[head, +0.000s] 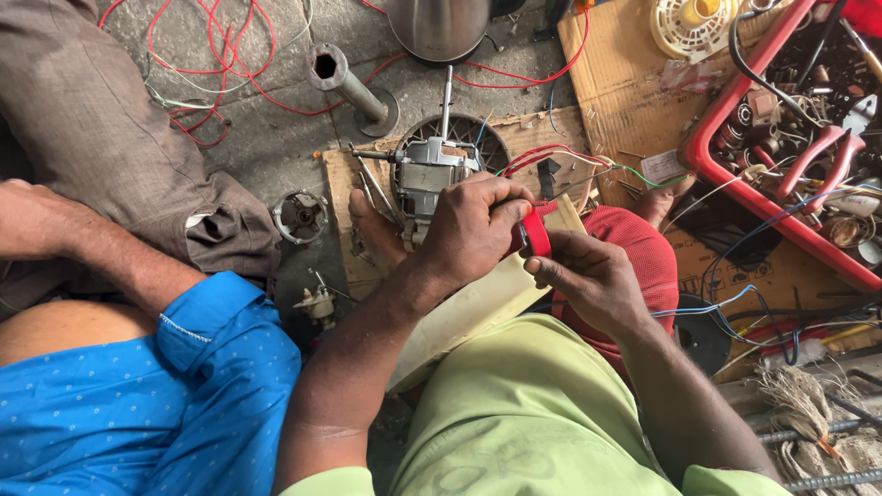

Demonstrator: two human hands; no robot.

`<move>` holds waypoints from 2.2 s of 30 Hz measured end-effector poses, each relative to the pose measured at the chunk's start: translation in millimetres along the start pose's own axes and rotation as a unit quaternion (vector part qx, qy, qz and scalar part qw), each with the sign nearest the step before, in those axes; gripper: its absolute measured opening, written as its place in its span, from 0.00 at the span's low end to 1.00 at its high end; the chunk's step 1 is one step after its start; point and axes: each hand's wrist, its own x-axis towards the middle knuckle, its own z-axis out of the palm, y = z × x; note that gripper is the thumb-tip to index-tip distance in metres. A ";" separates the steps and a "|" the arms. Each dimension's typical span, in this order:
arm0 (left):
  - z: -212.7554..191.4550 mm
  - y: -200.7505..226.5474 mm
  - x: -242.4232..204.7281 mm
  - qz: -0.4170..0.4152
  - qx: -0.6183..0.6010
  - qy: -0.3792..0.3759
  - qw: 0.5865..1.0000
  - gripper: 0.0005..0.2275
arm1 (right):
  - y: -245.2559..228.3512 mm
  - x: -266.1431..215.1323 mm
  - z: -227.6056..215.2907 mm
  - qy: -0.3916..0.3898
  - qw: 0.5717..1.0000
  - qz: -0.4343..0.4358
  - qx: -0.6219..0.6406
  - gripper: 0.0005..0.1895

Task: The person manipulates wires and components of a fan motor by hand, applying red tape to secure electrical connections.

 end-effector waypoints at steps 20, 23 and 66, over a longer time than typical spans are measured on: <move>-8.4 9.4 -9.8 0.012 -0.023 -0.054 0.998 0.06 | -72.7 8.0 -10.4 -0.070 0.823 -0.041 0.563 0.26; -10.8 14.6 -8.7 -0.011 -0.044 -0.096 0.994 0.11 | -70.1 17.0 -15.6 -0.026 0.858 0.009 0.513 0.22; -8.4 2.4 7.9 0.066 -0.006 -0.002 0.998 0.05 | -10.6 34.7 0.7 -0.067 0.933 0.054 0.351 0.32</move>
